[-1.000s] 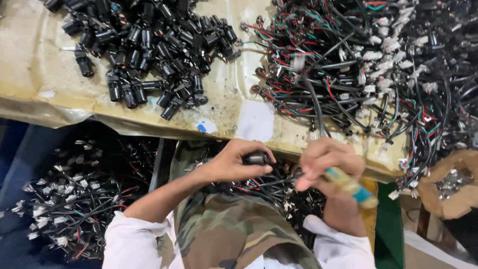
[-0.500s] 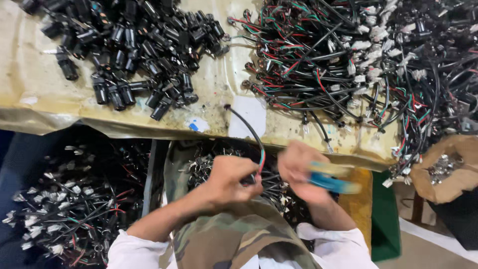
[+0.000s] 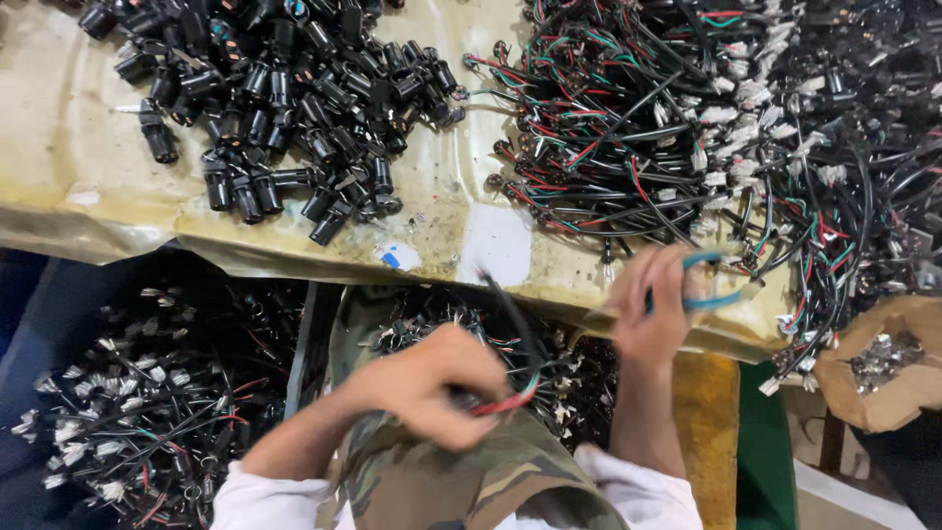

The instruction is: The person repeatedly picks up black cylindrical components and wire harnesses from a table, uses pliers to strip or adjust wires, and inserts the wires into the components. The person works one at a time, placing finished units back on the table.

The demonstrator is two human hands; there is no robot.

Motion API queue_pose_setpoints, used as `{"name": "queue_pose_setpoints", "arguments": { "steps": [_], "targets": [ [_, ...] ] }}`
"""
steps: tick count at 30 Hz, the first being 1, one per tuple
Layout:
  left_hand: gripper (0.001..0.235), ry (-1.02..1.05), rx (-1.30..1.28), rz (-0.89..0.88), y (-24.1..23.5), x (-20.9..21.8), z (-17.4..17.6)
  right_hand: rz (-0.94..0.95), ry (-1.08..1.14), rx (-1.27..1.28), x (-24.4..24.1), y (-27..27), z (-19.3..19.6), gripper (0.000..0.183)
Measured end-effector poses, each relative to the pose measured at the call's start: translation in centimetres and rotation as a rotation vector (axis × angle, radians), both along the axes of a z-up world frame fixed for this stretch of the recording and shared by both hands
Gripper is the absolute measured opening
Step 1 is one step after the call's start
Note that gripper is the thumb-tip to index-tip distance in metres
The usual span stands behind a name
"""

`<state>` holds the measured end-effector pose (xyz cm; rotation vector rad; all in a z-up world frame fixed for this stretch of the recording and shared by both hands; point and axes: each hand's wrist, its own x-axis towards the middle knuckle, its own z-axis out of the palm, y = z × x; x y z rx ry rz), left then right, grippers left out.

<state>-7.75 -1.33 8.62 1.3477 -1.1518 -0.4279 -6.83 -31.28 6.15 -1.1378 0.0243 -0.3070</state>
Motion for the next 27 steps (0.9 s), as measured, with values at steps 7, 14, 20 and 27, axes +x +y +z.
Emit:
{"name": "queue_pose_setpoints", "arguments": {
  "steps": [7, 14, 20, 27],
  "targets": [
    [0.05, -0.427, 0.61, -0.044, 0.1, 0.8, -4.8, -0.435, 0.163, -1.281, 10.2, -7.7, -4.2, 0.023],
    [0.033, -0.421, 0.493, 0.802, 1.4, 11.4, -8.7, -0.403, -0.249, 0.488, 5.0, -9.3, 1.4, 0.017],
    [0.016, -0.82, 0.939, 1.402, -0.5, 21.2, -9.8, 0.18, -0.144, -1.357, 3.4, 1.8, -1.2, 0.022],
    [0.028, -0.378, 0.072, 1.265, 0.4, 17.2, -8.7, 0.124, 0.061, -1.581, 3.8, 6.1, -6.9, 0.05]
  ]
}}
